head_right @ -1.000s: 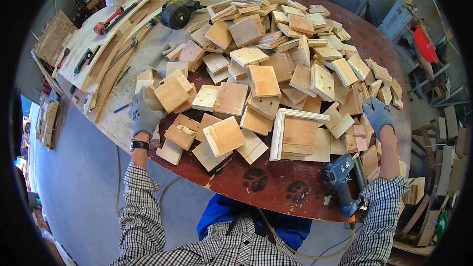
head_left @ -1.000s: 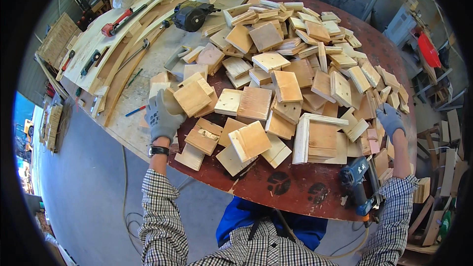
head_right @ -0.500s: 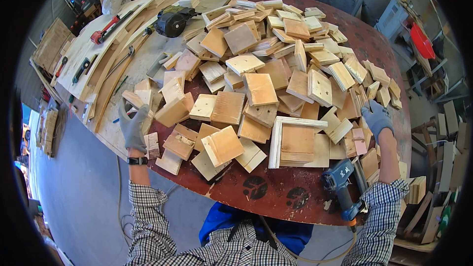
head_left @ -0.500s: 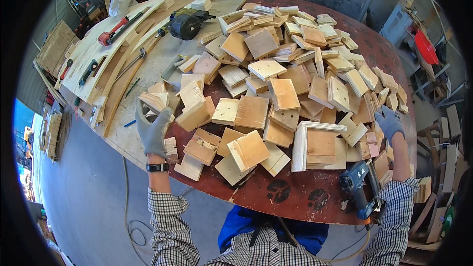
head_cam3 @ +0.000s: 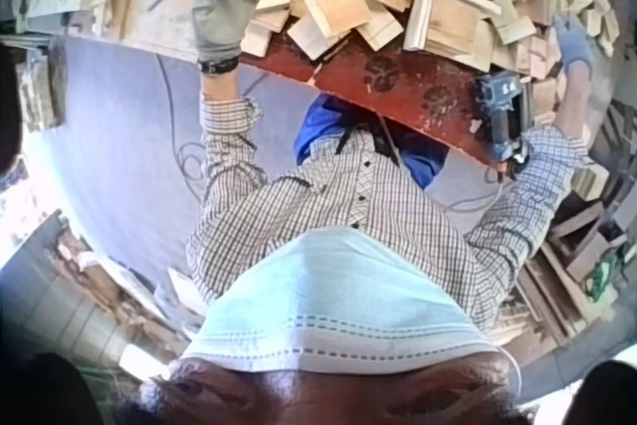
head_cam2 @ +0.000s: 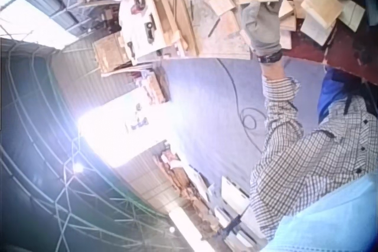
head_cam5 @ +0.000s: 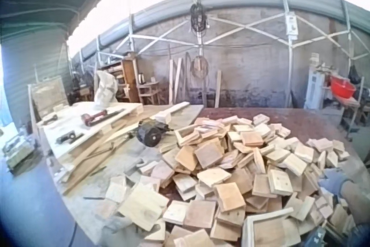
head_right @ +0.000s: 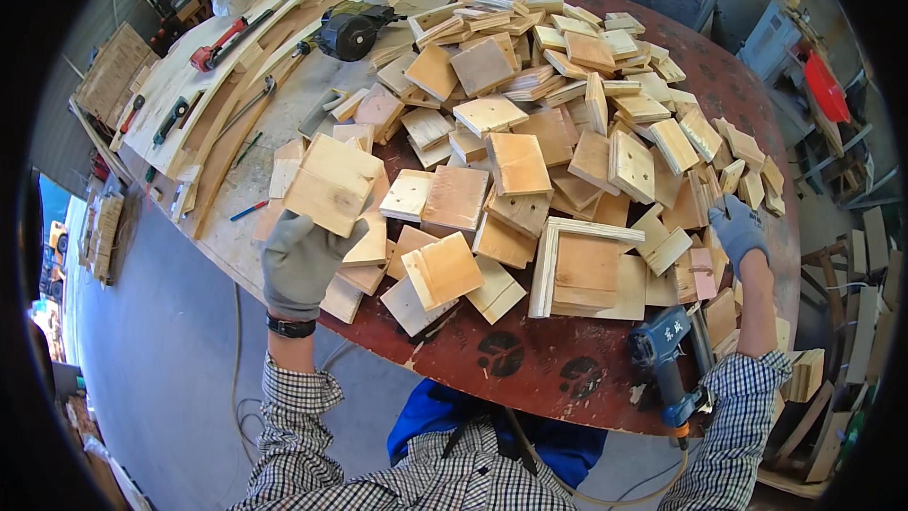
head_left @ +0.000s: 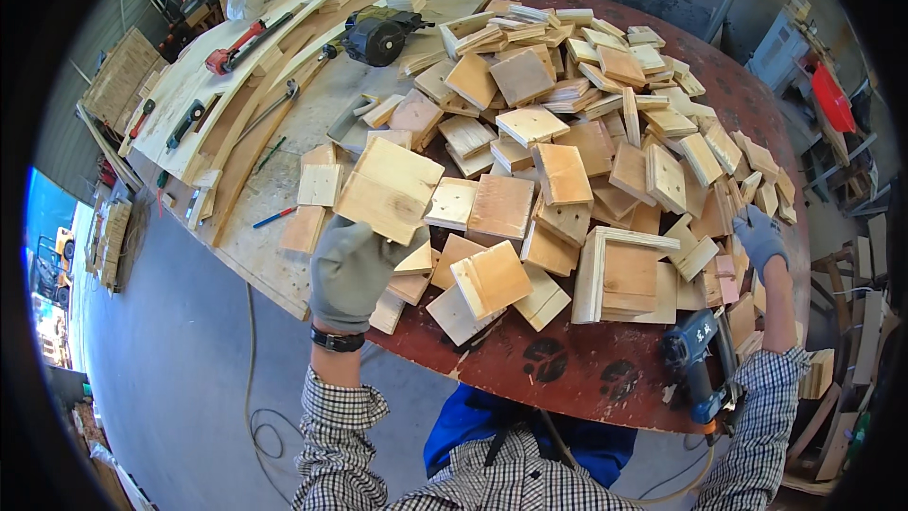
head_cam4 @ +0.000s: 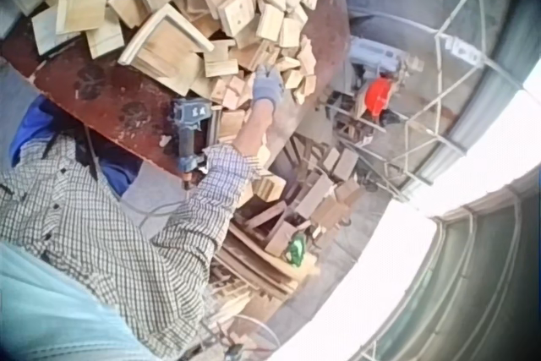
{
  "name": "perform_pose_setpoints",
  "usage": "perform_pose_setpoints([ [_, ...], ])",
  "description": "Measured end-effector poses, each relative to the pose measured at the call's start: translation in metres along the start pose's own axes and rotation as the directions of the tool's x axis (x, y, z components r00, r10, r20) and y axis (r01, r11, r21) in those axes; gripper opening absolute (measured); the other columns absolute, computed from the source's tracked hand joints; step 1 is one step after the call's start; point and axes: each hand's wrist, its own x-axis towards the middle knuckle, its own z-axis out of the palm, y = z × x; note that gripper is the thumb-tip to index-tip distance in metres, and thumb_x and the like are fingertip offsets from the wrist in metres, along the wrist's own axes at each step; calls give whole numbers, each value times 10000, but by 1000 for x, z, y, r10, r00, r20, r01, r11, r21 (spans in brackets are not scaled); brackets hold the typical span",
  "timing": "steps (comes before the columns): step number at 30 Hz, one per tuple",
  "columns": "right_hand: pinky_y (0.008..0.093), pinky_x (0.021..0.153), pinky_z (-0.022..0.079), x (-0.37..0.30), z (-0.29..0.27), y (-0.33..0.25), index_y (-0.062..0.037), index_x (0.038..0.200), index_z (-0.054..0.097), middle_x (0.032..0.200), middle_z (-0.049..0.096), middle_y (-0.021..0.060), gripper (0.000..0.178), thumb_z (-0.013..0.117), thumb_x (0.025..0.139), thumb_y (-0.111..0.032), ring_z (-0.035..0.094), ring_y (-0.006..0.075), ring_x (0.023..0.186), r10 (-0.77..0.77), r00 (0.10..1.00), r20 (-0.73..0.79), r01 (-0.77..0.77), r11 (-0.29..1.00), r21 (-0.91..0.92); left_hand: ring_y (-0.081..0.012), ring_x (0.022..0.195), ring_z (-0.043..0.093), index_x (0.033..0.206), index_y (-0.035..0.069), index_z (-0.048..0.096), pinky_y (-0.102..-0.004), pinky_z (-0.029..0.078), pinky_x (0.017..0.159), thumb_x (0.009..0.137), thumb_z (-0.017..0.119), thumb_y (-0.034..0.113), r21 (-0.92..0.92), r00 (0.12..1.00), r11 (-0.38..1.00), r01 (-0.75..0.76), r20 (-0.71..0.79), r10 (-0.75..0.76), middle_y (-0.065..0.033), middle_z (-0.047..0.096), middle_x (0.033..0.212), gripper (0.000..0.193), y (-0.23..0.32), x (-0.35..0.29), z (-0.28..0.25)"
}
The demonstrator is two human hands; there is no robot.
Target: The person assembles small wooden boxes on a cluttered workbench. They pick up pre-cut wooden pieces, align them, and use a pneumatic nail gun to fasten the joints. The person repeatedly handles the pieces and the tool to construct multiple small boxes.
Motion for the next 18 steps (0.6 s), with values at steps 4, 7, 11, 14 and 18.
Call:
perform_pose_setpoints([
  [4, 463, 864, 544, 2, 2, 3, -17, 1073, 650, 1035, 743, 211, 270, 673, 983, -270, 710, 384, 967, -23, 1000, 8, 23, 1000, -11, -271, 1305, 627, 1563, -24, 459, -462, 455, 1188, 906, 556, 38, 334, 982, 938, -89, -125, 138, -150, 649, 1419, 666, -3, -11, 16],
  [7, 464, 849, 542, 6, 11, 28, -27, 1056, 659, 1018, 741, 207, 284, 678, 971, -297, 710, 380, 950, -60, 998, -32, 62, 996, 59, -233, 1340, 597, 1530, -30, 521, -368, 418, 1178, 858, 570, 17, 613, 957, 779, -131, -127, 262, -140, 657, 1426, 676, -11, -16, 9],
  [11, 479, 841, 536, -8, -8, -1, -54, 1019, 686, 997, 735, 210, 339, 669, 934, -382, 708, 379, 943, -27, 999, -24, 25, 996, -84, -234, 1390, 570, 1413, -43, 649, -387, 404, 1191, 836, 522, -116, 891, 907, 390, -233, 55, 417, -160, 653, 1461, 595, -15, -13, -9],
  [14, 495, 864, 539, 2, -5, 15, -38, 1022, 711, 990, 744, 231, 380, 656, 954, -408, 701, 419, 916, -41, 996, -82, 44, 998, 39, -358, 1421, 564, 1342, -32, 695, -465, 405, 1220, 820, 480, -173, 926, 815, -162, -342, 378, 440, -202, 667, 1429, 582, -20, -7, -27],
  [18, 320, 640, 589, -2, -6, 10, -44, 1068, 722, 886, 710, 34, 295, 644, 1040, -326, 689, 153, 782, 219, 976, -2, -185, 832, 523, -412, 1454, 512, 1356, 5, 692, -509, 361, 1251, 811, 476, -146, 885, 900, -409, -224, 349, 261, -182, 655, 1439, 605, -27, -16, -40],
])
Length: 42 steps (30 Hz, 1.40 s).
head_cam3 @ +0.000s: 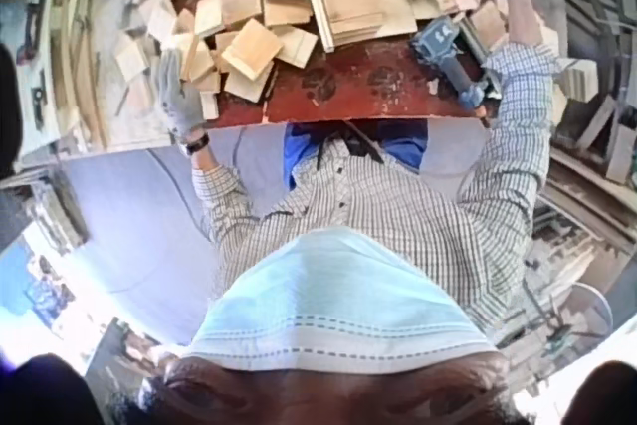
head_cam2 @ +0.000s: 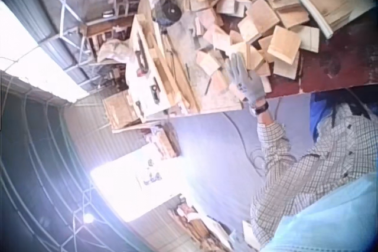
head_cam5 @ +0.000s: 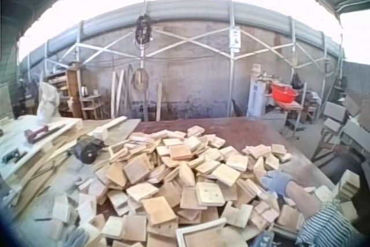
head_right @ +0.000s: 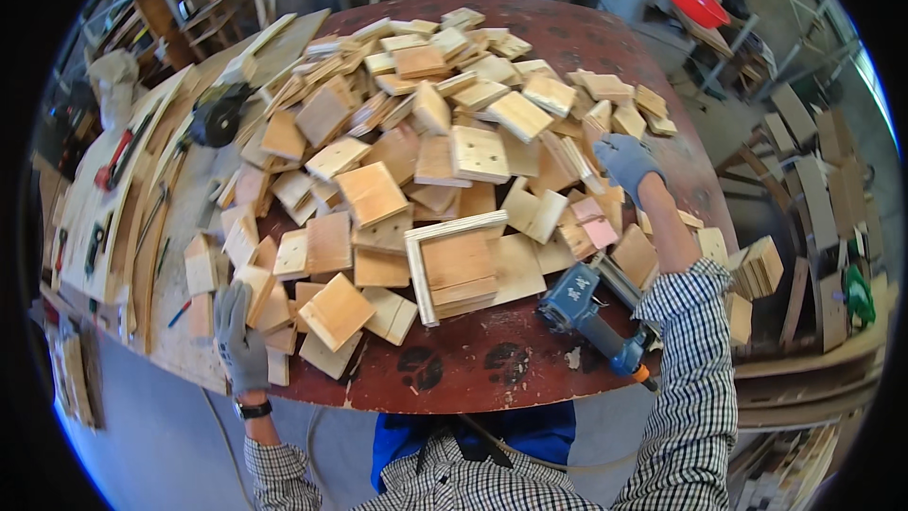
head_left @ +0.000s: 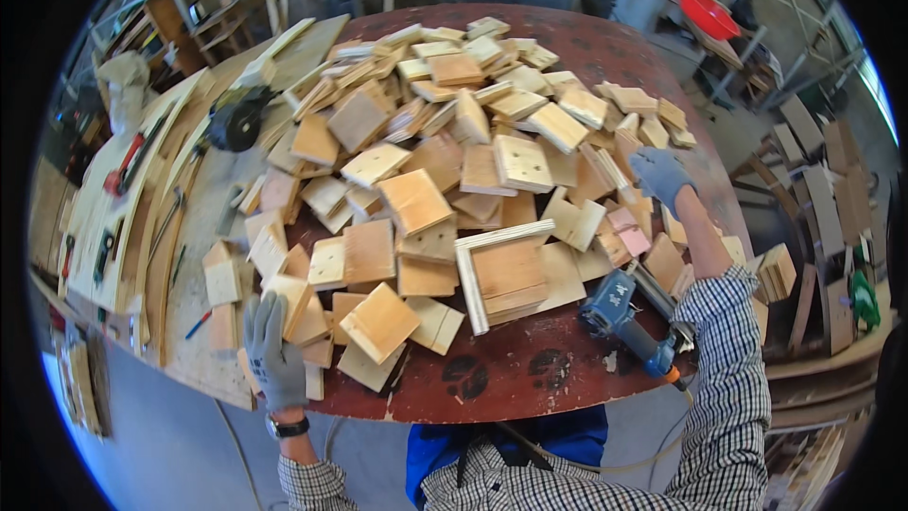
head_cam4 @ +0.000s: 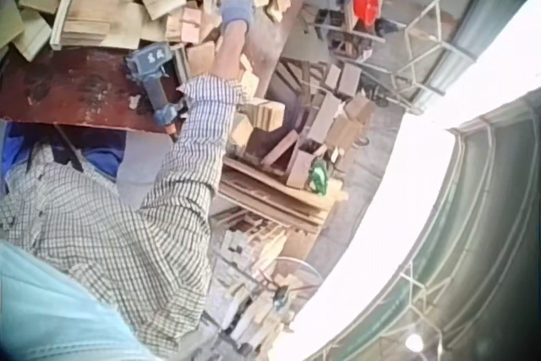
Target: The person assembles small wooden boxes on a cluttered workbench. They pick up pre-cut wooden pieces, align them, and use a pneumatic nail gun to fasten the joints. The person repeatedly handles the pieces and the tool to construct multiple small boxes.
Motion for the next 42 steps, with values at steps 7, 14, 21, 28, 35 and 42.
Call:
perform_pose_setpoints([
  [7, 313, 623, 576, 30, -36, 44, -57, 1116, 724, 850, 693, 57, 268, 636, 1066, -306, 669, 127, 745, -4, 1000, 30, -2, 982, 189, -405, 1485, 465, 1467, 4, 598, -510, 335, 1264, 785, 449, -138, 27, 986, 998, 58, 158, -62, -196, 579, 1518, 712, -19, -14, 8],
  [14, 353, 720, 574, 23, -72, 26, -42, 1156, 746, 888, 720, 87, 330, 626, 1009, -313, 666, 180, 740, -162, 986, 38, 166, 943, -288, -412, 1506, 421, 1501, -11, 540, -510, 305, 1277, 770, 458, -128, 152, 973, 981, 117, 180, -144, -207, 546, 1548, 745, -13, -13, 13],
  [21, 458, 948, 547, 2, -63, 13, -48, 1208, 743, 1118, 762, 182, 480, 611, 986, -453, 708, 356, 1018, -77, 957, 279, 202, 868, -454, -405, 1550, 356, 1533, -5, 512, -507, 280, 1286, 779, 493, -73, 131, 908, 971, 201, 347, -235, -211, 453, 1630, 757, -21, -7, 5],
  [28, 442, 976, 546, 39, -39, -80, -106, 1192, 747, 1185, 749, 198, 462, 603, 1025, -512, 712, 351, 1076, -139, 929, 344, 232, 941, -248, -414, 1598, 250, 1583, 31, 456, -538, 215, 1294, 965, 647, 237, 109, 885, 956, 274, 360, -295, -209, 375, 1674, 679, -3, -9, -3],
  [35, 439, 1140, 479, 122, 35, -150, -152, 1503, 620, 1371, 687, 226, 738, 652, 961, -651, 650, 390, 1280, -480, 814, 328, 547, 823, -152, -421, 1593, 264, 1588, 34, 444, -596, 209, 1290, 1033, 654, 368, 282, 970, 947, 153, 140, -199, -204, 385, 1676, 681, 11, -26, 35],
  [42, 531, 1218, 360, 81, 164, -192, -231, 1464, 607, 1572, 496, 135, 613, 723, 926, -500, 461, 356, 1465, -785, 463, 411, 876, 335, -347, -476, 1586, 249, 1598, 62, 439, -638, 206, 1276, 1011, 654, 411, 272, 961, 940, 205, 125, -246, -188, 392, 1677, 716, 20, -24, 37],
])
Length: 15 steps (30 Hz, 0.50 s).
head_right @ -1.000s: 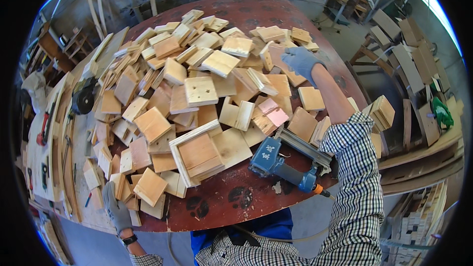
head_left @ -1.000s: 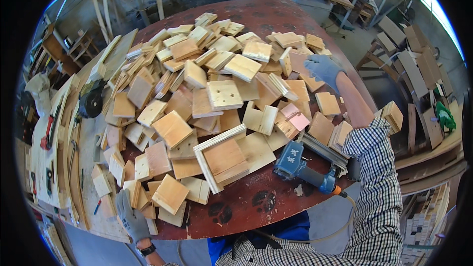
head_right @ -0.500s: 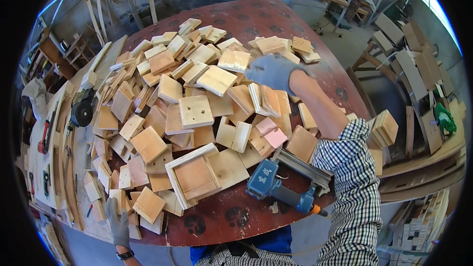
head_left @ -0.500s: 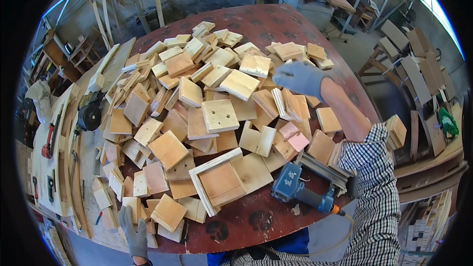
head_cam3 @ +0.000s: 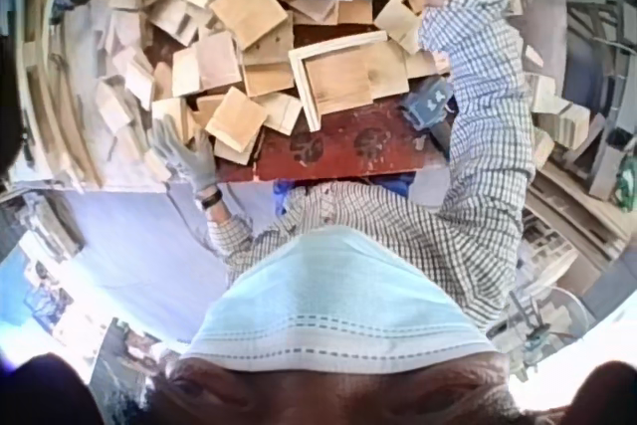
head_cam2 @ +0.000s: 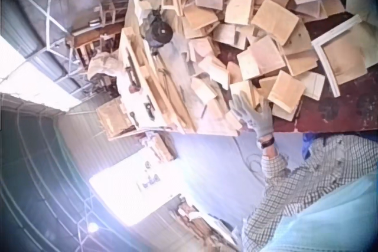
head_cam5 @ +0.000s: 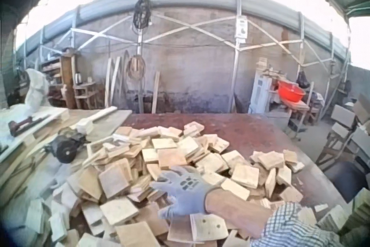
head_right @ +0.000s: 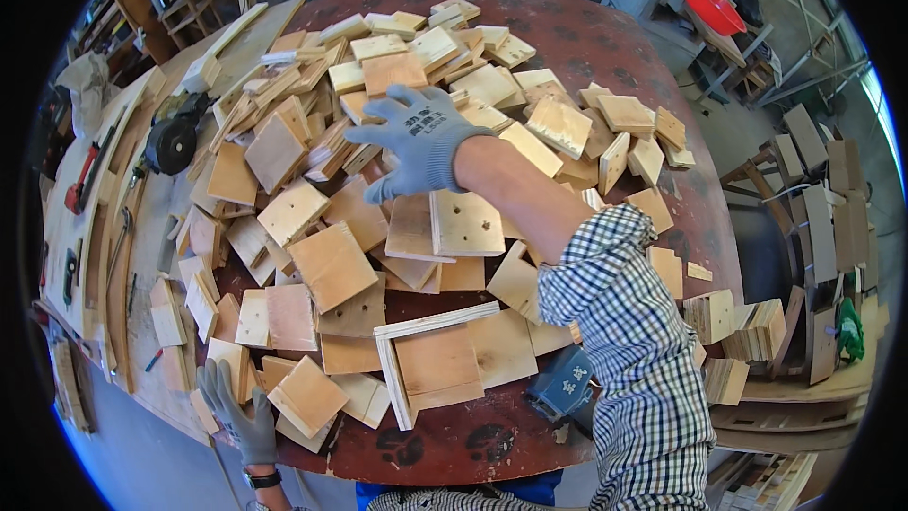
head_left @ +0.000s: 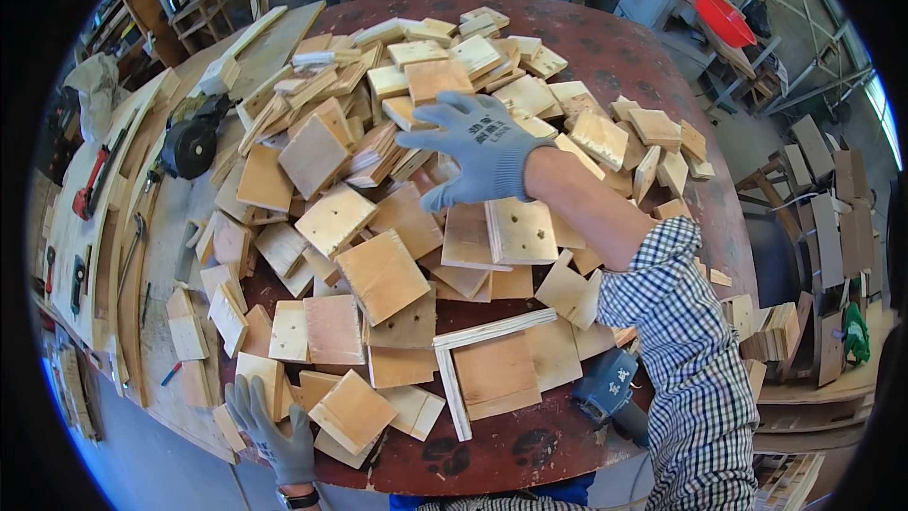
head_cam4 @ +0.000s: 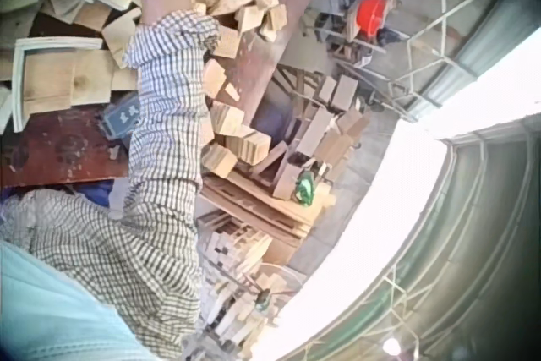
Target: The person assembles small wooden boxes on a cluttered workbench. They pick up pre-cut wooden pieces, align them, and use a pneumatic nail gun to fasten the joints. The person repeatedly handles the pieces and the tool to construct multiple small boxes.
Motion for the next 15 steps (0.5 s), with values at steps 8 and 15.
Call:
perform_pose_setpoints([
  [8, 422, 1071, 492, -6, 11, 47, -91, 958, 759, 1175, 670, 120, 163, 707, 812, -140, 612, 319, 1192, 184, 983, -1, -179, 955, 235, -463, 1589, 256, 1596, 56, 445, -628, 206, 1281, 1017, 638, 403, 35, 1000, 999, 0, -12, 0, -185, 398, 1676, 702, -3, -5, 0],
  [15, 399, 1103, 477, -31, -12, 90, -72, 936, 742, 1231, 665, 142, 148, 722, 796, -117, 598, 332, 1257, 367, 910, -192, -313, 913, 261, -432, 1591, 278, 1588, 41, 464, -600, 216, 1289, 1037, 640, 418, 43, 999, 999, -24, -23, 25, -184, 411, 1671, 690, -1, 0, 0],
])
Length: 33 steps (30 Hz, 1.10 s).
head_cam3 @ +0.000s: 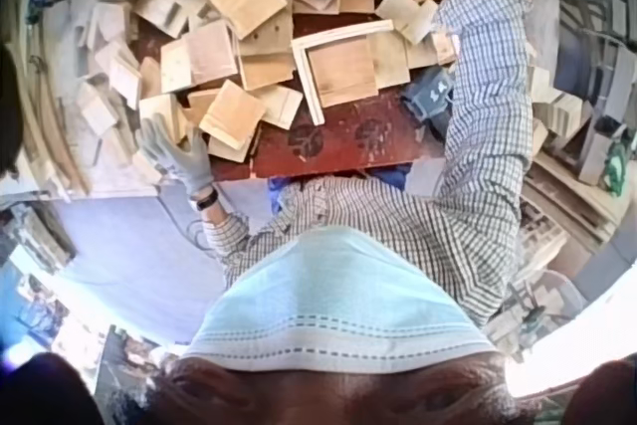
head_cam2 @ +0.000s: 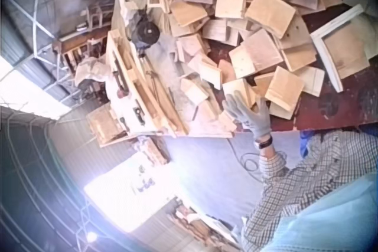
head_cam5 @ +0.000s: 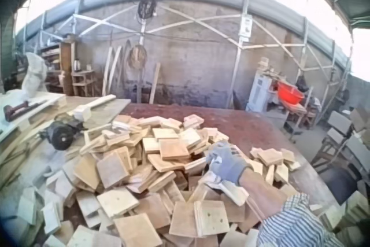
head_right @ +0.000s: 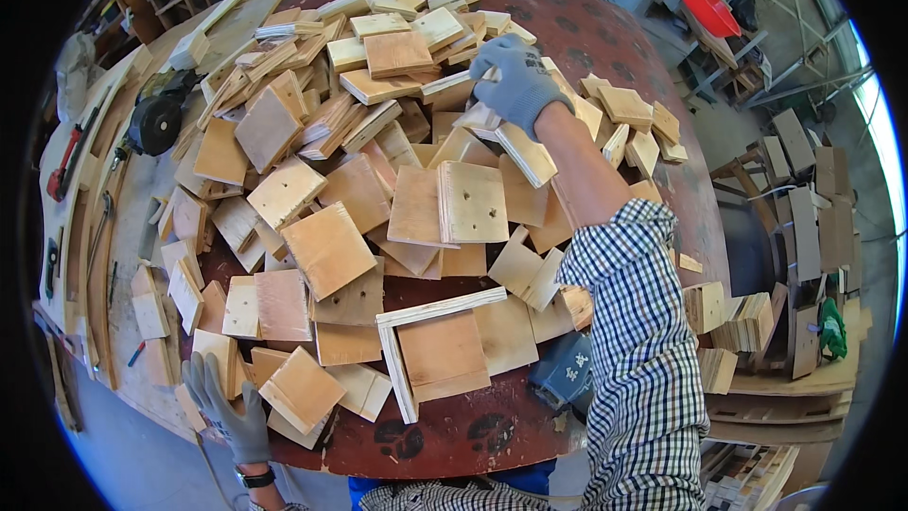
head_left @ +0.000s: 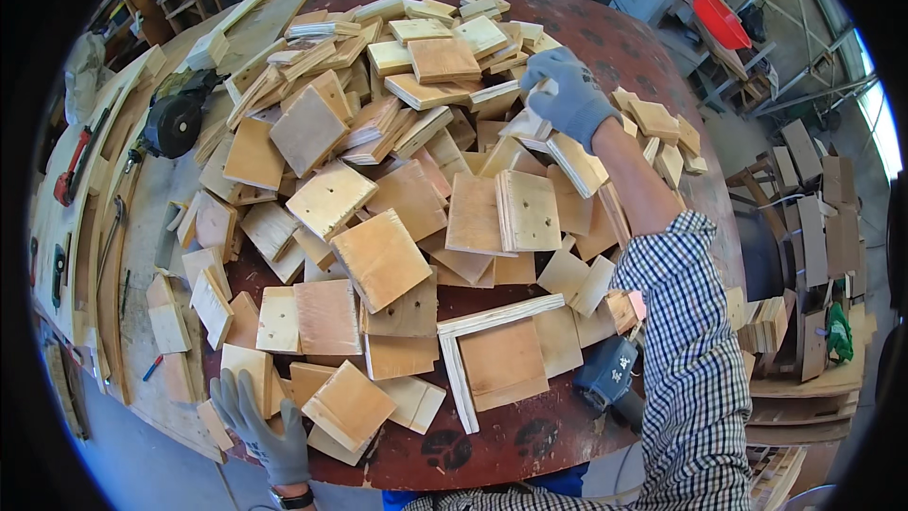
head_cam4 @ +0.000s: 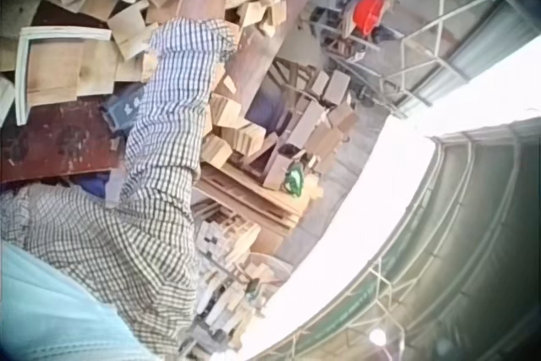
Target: The person assembles small wooden boxes on a cluttered workbench. They pick up pre-cut wooden pieces, align them, and use a pneumatic nail gun to fasten the joints. The person repeatedly handles the pieces and the tool to construct multiple small boxes.
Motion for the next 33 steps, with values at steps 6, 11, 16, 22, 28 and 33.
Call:
perform_pose_setpoints([
  [6, 441, 1162, 419, -8, -26, 18, -140, 1039, 774, 1313, 665, 111, 187, 683, 876, -141, 579, 320, 1326, -151, 986, 71, 167, 899, -405, -444, 1591, 269, 1598, 53, 451, -618, 220, 1281, 1035, 627, 448, -3, 1000, 1000, -2, -15, 2, -189, 400, 1676, 710, -4, -2, 5],
  [11, 445, 1168, 359, -10, -13, -87, -263, 1389, 689, 1320, 698, 25, 372, 622, 1024, -258, 564, 225, 1336, -57, 750, 659, 459, 763, -455, -448, 1591, 265, 1589, 55, 457, -627, 225, 1277, 1036, 618, 463, -24, 1000, 1000, 19, -18, -19, -180, 410, 1672, 706, -4, -4, 5],
  [16, 450, 1150, 384, -15, -3, -66, -219, 1415, 661, 1288, 657, 84, 434, 675, 984, -269, 543, 261, 1323, 17, 703, 711, 437, 779, -450, -456, 1584, 272, 1586, 61, 458, -626, 221, 1277, 1040, 614, 455, -27, 1000, 1000, 0, -12, -1, -170, 414, 1670, 691, 0, 0, 1],
  [22, 498, 1175, 376, -16, -29, -71, -228, 1320, 706, 1351, 567, 127, 412, 776, 915, -252, 491, 369, 1328, 19, 707, 707, 304, 894, -328, -439, 1594, 258, 1593, 62, 463, -609, 217, 1284, 1038, 649, 470, -6, 999, 1000, -11, -39, 11, -165, 403, 1680, 714, -3, -4, 1],
  [28, 490, 1100, 435, -45, -57, -44, -241, 1285, 711, 1306, 574, 101, 395, 803, 901, -224, 541, 344, 1261, -126, 884, 451, 258, 934, -246, -435, 1596, 255, 1595, 62, 463, -606, 220, 1285, 1032, 665, 400, -48, 998, 998, -31, -47, 29, -162, 400, 1683, 687, 0, 0, 6],
  [33, 477, 1092, 432, -44, -66, -35, -178, 1254, 715, 1217, 583, 93, 370, 807, 897, -134, 560, 324, 1171, -366, 893, 261, 417, 891, -179, -436, 1580, 291, 1585, 48, 474, -607, 225, 1281, 1030, 672, 335, -36, 995, 998, -52, -83, 49, -162, 421, 1671, 655, -5, -2, 2],
])
